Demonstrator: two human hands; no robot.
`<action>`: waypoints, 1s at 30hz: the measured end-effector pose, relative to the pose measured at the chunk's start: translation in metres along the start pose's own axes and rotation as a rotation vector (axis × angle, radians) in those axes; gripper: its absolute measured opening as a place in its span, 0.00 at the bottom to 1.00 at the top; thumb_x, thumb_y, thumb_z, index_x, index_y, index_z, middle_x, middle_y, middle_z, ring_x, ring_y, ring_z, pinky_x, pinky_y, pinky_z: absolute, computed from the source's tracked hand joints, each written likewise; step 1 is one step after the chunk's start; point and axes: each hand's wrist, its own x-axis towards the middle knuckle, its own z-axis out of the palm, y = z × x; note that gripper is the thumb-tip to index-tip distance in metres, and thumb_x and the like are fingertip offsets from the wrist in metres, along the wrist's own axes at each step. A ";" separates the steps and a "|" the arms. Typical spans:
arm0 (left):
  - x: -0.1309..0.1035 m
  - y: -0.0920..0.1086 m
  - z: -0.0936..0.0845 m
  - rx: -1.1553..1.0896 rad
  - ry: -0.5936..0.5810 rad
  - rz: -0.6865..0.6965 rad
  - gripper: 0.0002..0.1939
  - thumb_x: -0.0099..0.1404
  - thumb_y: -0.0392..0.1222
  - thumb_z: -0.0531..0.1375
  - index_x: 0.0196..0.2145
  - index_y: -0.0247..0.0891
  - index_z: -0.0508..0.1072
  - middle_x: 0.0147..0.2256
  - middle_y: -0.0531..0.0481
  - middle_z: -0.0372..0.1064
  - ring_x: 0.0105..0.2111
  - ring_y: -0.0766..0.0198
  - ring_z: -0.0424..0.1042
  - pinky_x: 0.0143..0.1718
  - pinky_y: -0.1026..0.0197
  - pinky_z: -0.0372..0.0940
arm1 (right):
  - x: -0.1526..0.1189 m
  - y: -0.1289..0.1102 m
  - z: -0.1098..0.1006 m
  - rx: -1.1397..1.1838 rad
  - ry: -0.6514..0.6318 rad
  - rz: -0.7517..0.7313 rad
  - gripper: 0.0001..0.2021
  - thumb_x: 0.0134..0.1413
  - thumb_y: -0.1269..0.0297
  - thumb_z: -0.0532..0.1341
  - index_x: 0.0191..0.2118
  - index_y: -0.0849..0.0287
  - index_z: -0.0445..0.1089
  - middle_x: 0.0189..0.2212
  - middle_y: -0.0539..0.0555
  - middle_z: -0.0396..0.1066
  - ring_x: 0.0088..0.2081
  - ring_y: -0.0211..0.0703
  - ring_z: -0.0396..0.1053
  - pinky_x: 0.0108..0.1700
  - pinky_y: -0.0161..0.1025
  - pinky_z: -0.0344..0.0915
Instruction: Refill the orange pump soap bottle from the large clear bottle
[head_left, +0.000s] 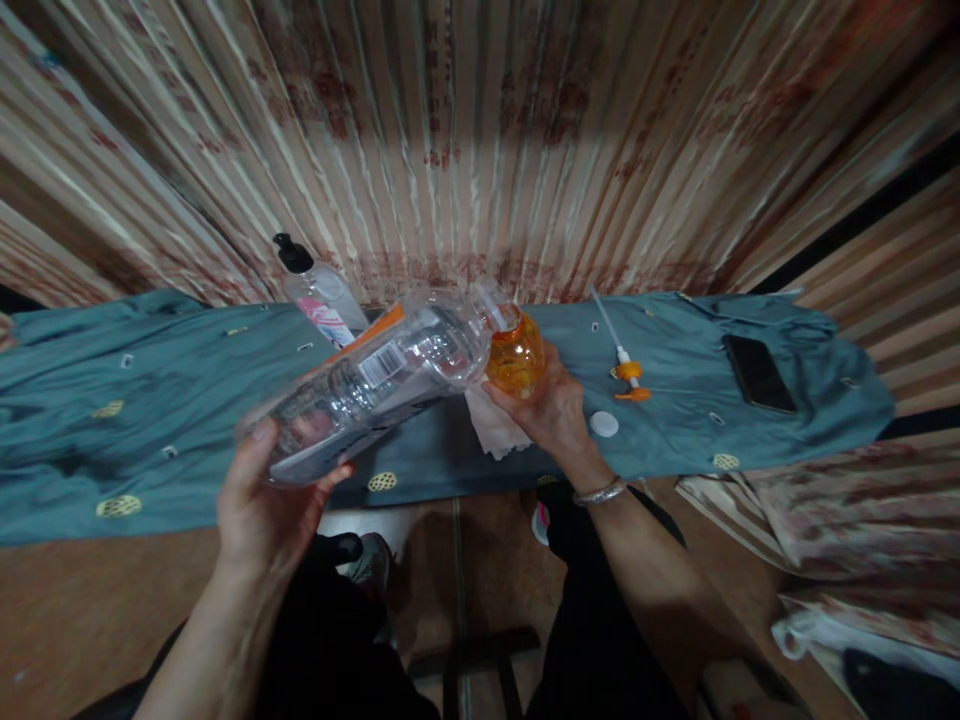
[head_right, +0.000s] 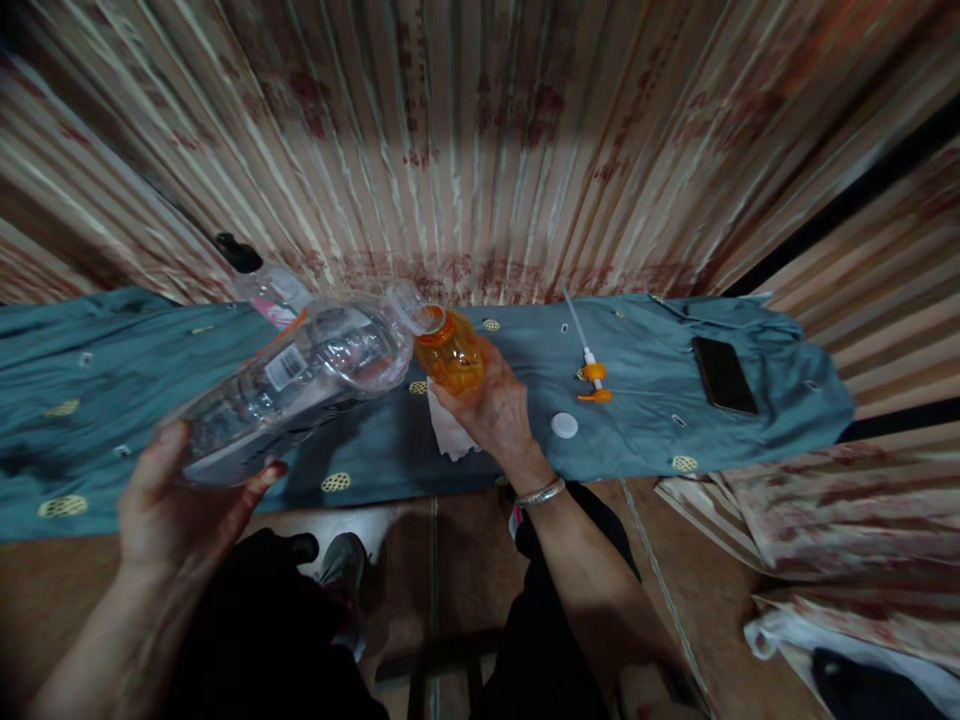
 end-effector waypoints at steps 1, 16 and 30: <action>0.000 -0.001 -0.001 -0.003 -0.006 0.001 0.34 0.36 0.57 0.87 0.39 0.41 0.87 0.26 0.54 0.81 0.20 0.59 0.79 0.15 0.59 0.78 | 0.000 0.000 0.000 0.002 0.002 -0.003 0.40 0.60 0.38 0.75 0.70 0.50 0.65 0.58 0.65 0.85 0.58 0.69 0.86 0.56 0.66 0.87; 0.001 0.001 0.001 -0.012 0.132 -0.067 0.33 0.32 0.52 0.86 0.35 0.41 0.81 0.29 0.54 0.83 0.22 0.59 0.80 0.16 0.58 0.79 | 0.001 0.005 0.000 -0.012 0.016 0.021 0.41 0.61 0.38 0.75 0.69 0.56 0.64 0.55 0.67 0.86 0.53 0.66 0.88 0.50 0.57 0.87; -0.003 0.008 0.014 -0.007 0.184 -0.115 0.44 0.13 0.53 0.87 0.32 0.40 0.81 0.27 0.54 0.83 0.18 0.60 0.77 0.13 0.60 0.75 | 0.001 0.001 0.002 -0.014 -0.002 -0.013 0.40 0.63 0.37 0.73 0.69 0.56 0.65 0.56 0.68 0.85 0.56 0.68 0.86 0.53 0.62 0.87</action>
